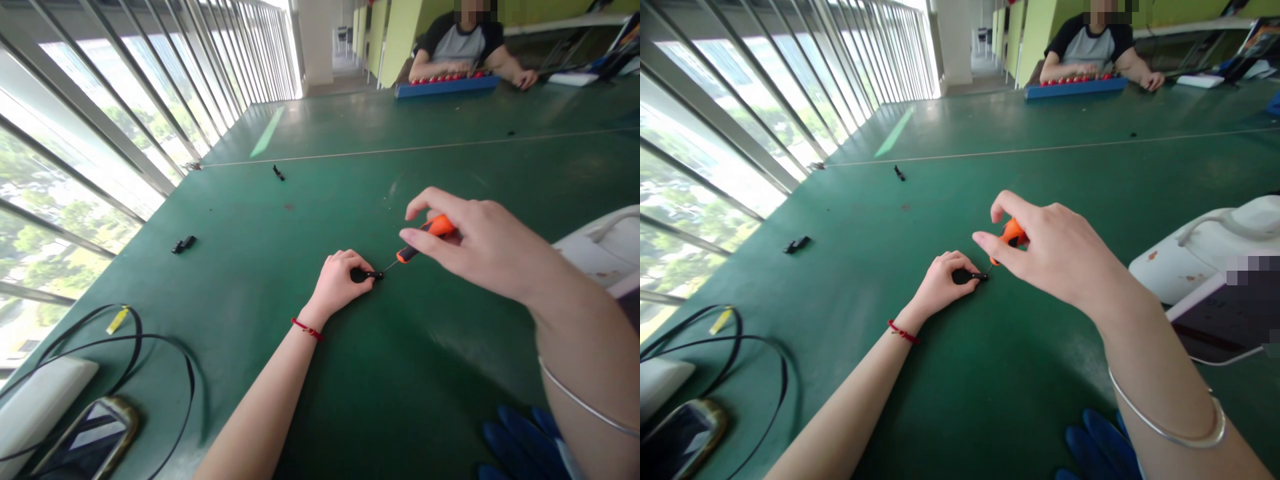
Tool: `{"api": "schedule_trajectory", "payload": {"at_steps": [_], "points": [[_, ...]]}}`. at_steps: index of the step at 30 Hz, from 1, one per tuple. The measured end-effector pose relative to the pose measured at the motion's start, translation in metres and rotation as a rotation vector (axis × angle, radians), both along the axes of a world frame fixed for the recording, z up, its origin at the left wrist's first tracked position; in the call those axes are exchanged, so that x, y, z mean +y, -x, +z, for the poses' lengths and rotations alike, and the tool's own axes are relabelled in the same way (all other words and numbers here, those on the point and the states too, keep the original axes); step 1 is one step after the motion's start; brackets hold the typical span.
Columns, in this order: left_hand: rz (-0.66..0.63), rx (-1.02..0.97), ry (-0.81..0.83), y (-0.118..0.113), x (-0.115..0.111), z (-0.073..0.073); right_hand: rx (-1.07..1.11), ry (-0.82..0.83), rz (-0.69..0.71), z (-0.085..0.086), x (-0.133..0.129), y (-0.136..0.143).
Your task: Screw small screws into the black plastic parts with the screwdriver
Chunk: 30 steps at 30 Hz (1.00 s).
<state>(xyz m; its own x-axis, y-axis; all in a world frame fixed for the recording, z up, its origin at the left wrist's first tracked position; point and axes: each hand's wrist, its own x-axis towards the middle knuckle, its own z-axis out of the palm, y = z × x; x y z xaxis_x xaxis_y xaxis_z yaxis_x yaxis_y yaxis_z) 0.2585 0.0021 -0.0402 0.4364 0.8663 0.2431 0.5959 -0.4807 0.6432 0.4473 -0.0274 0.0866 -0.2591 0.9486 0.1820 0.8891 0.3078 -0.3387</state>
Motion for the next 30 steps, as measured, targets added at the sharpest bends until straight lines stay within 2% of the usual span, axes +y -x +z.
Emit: {"api": "schedule_trajectory", "payload": {"at_steps": [5,10,15,19,24,28,30], "points": [[0.003,0.003,0.001,-0.0004,0.0003,-0.0006,0.026,-0.064,-0.003,-0.0008,0.0013,-0.0014],[0.005,0.004,0.001,-0.0005,0.0,0.0001,0.02,0.037,-0.006,-0.0005,0.0014,-0.0011],[0.008,0.011,0.005,-0.0009,0.0,0.0001,0.055,-0.058,0.012,-0.0013,0.0015,-0.0015],[0.006,0.008,-0.001,-0.001,0.0003,0.0,0.028,0.005,-0.004,-0.0014,0.0015,-0.0021],[0.008,0.003,-0.001,-0.0008,0.0001,-0.0002,0.041,-0.074,0.006,-0.0005,0.0014,-0.0012],[0.006,0.0,-0.007,-0.0006,0.0001,-0.0013,0.018,-0.003,-0.027,-0.0003,0.0008,-0.0001],[0.005,0.001,-0.007,-0.0003,0.0002,-0.0017,0.022,-0.017,-0.027,-0.0009,0.0007,-0.0003]]}}
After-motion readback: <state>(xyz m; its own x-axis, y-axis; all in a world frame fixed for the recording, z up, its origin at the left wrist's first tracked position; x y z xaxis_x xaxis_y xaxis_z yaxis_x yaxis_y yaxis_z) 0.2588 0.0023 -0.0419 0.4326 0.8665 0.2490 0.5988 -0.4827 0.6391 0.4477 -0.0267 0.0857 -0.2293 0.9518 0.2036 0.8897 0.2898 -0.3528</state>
